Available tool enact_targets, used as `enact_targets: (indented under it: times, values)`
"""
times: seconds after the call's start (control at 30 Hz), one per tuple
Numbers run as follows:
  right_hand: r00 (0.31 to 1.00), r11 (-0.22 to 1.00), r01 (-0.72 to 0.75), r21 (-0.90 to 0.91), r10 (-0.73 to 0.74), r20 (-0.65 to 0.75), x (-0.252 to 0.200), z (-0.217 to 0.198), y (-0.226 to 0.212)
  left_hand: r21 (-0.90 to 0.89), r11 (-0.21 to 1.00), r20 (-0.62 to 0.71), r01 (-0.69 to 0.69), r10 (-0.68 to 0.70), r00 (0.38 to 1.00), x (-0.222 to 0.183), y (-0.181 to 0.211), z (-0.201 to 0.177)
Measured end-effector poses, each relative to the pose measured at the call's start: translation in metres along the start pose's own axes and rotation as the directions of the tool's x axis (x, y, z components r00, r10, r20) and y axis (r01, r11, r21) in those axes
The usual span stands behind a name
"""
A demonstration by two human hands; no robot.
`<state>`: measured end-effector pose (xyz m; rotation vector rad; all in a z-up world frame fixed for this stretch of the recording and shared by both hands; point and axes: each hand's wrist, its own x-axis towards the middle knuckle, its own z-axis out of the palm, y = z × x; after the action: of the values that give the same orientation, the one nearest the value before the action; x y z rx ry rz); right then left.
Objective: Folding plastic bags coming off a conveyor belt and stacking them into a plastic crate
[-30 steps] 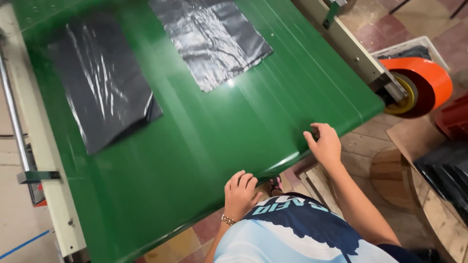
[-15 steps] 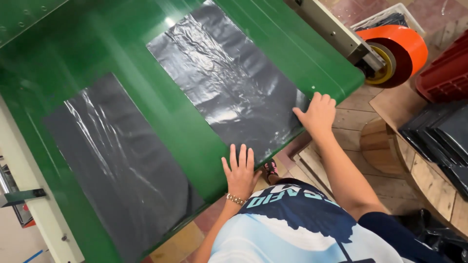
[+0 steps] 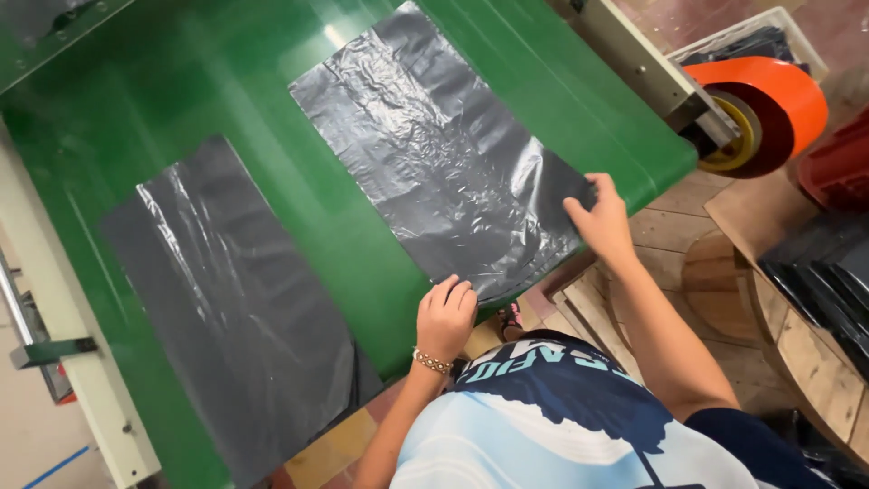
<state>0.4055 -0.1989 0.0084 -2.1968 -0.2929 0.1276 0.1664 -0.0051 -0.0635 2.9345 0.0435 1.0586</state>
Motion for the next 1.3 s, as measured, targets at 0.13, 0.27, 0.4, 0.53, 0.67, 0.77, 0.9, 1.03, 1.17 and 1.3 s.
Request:
enact_targets:
  times: [0.13,0.27,0.4,0.53,0.67,0.77,0.9,1.03,1.17,1.3]
  values:
    - [0.974,0.964,0.19,0.187,-0.209,0.086,0.005,-0.041,-0.031,-0.118,0.993,0.146,-0.016,0.033,0.989,-0.008,-0.013,-0.016]
    - [0.801,0.847,-0.116,0.518,-0.228,0.553,0.014,-0.074,-0.028,-0.476,0.83,0.49,0.291,-0.025,0.872,0.055,-0.027,-0.109]
    - [0.451,0.764,-0.303,0.57,-0.412,0.792,0.065,-0.073,-0.038,-0.482,0.662,0.638,0.573,-0.183,0.748,0.104,-0.07,-0.139]
    - [0.519,0.731,-0.35,0.586,-0.37,0.771,0.138,-0.014,-0.072,-0.555,0.525,0.492,0.645,-0.418,0.764,0.115,-0.165,-0.069]
    - [0.456,0.713,-0.42,0.561,-0.368,0.81,0.233,0.07,-0.105,-0.451,0.393,0.43,0.801,-0.691,0.581,0.142,-0.271,0.024]
    - [0.453,0.765,-0.469,0.442,-0.222,0.864,0.284,0.137,-0.113,-0.344,0.291,0.444,0.893,-0.787,0.428,0.138,-0.333,0.095]
    - [0.509,0.897,-0.394,0.201,0.031,0.86,0.315,0.197,-0.098,-0.122,0.34,0.453,0.932,-0.817,0.357,0.156,-0.335,0.112]
    - [0.67,0.999,-0.011,0.045,-0.026,0.742,0.343,0.227,-0.096,-0.014,0.37,0.455,0.929,-0.825,0.336,0.164,-0.33,0.111]
    - [0.678,0.656,0.697,-0.29,-0.47,0.565,0.356,0.259,-0.103,0.209,0.548,0.257,0.81,-0.83,0.495,0.172,-0.309,0.109]
    - [0.7,0.758,0.527,-0.385,-0.129,0.703,0.366,0.285,-0.108,0.398,0.697,0.031,0.597,-0.66,0.75,0.2,-0.253,0.083]
